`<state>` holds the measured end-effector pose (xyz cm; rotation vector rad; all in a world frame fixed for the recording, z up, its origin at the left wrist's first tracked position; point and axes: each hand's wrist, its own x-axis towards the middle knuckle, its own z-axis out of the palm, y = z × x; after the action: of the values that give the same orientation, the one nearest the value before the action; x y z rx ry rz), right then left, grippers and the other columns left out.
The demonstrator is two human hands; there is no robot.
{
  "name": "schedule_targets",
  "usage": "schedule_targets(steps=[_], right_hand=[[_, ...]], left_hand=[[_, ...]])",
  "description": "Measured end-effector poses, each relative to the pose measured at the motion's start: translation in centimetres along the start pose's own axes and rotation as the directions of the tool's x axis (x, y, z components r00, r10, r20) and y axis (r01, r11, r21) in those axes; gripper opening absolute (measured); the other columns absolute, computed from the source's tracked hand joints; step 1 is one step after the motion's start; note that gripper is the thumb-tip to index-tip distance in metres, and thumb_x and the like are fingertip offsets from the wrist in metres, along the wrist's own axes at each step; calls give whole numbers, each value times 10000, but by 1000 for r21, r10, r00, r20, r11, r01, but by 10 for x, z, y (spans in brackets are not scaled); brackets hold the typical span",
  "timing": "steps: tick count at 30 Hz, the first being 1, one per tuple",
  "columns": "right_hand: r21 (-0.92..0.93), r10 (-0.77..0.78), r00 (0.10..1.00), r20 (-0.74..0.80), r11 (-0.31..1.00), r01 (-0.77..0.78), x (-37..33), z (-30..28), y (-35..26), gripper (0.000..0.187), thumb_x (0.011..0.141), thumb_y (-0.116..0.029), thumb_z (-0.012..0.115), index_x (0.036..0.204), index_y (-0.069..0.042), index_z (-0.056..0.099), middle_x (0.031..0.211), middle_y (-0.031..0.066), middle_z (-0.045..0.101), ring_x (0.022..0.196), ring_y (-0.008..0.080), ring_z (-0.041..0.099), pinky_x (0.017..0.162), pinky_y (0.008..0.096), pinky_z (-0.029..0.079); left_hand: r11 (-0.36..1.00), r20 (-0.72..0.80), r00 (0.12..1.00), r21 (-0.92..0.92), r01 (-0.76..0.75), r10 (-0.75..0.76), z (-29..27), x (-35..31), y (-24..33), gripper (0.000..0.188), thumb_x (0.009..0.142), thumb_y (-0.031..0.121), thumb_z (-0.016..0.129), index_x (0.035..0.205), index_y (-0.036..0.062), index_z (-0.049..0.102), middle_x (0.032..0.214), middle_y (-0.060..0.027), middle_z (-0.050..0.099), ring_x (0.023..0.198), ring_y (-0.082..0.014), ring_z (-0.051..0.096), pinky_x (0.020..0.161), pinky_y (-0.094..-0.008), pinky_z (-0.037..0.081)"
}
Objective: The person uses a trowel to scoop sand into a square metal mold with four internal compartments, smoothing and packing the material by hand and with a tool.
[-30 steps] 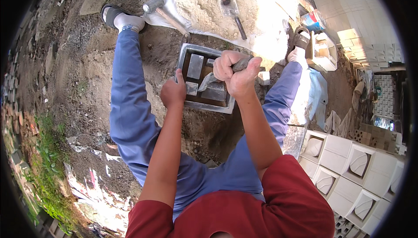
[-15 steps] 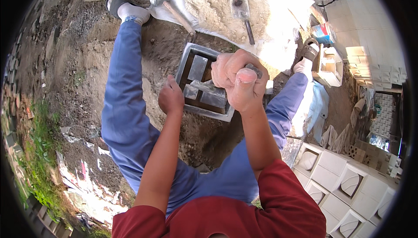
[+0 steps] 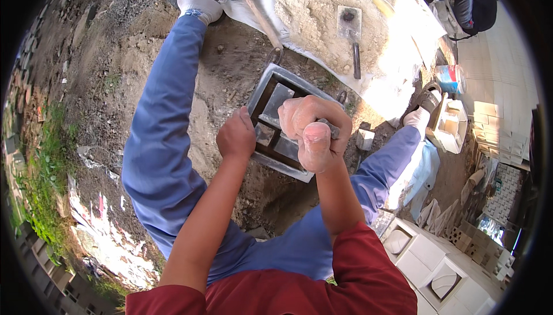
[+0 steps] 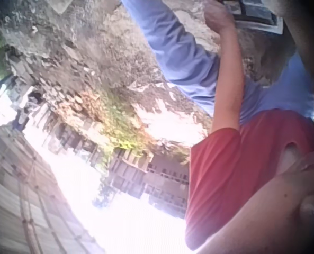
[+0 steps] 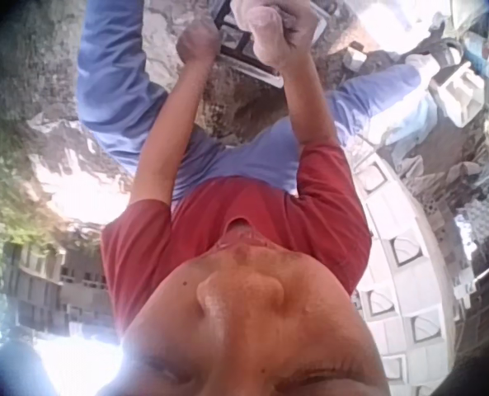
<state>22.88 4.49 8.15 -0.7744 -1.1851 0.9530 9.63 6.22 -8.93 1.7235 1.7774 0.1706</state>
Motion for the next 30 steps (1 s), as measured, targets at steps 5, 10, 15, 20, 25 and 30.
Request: schedule_targets(steps=[5,10,15,20,25,30], right_hand=[[-266,-45,991,-128,964,9,1,13,-7,392,979,-173,603,651,26,521,562,57,485,475,128,419,455,283,315],[-373,48,991,-128,923,-93,-11,10,19,352,963,-103,575,646,47,551,546,49,518,462,119,447,454,290,357],[-238,176,975,-134,949,-205,-17,7,39,395,994,-135,591,640,20,510,551,12,430,534,72,375,489,307,298],[-156,264,959,-99,948,-277,-28,-12,50,419,1011,-204,623,672,31,547,565,-16,455,551,66,371,494,304,291],[-196,249,952,-180,939,-282,-19,10,30,516,1037,-272,598,627,17,478,530,-26,388,531,66,326,488,308,249],[-289,132,985,-107,944,-158,-32,12,39,544,1065,-212,528,581,-41,349,535,-19,340,485,84,287,468,315,198]], left_hand=[[1000,22,1000,18,-12,12,3,3,-9,540,1073,425,320,961,48,689,892,-239,713,846,-455,692,775,-563,529],[996,24,999,75,-39,37,4,1,-7,547,1074,429,323,931,46,686,866,-238,712,825,-453,695,763,-562,532],[998,-47,997,15,-61,61,4,-1,-7,508,1075,425,339,936,52,654,867,-233,709,812,-452,698,746,-564,537],[994,-128,986,0,-110,109,6,-6,-5,464,1073,406,365,922,53,626,849,-206,696,794,-444,684,714,-566,523],[990,-377,925,-111,-86,38,16,-14,-23,486,1065,423,390,924,57,678,841,-200,695,845,-436,676,761,-567,505],[937,-236,932,-282,206,-276,15,-8,-2,555,1053,473,400,858,66,722,858,-218,712,822,-434,683,750,-554,513]])
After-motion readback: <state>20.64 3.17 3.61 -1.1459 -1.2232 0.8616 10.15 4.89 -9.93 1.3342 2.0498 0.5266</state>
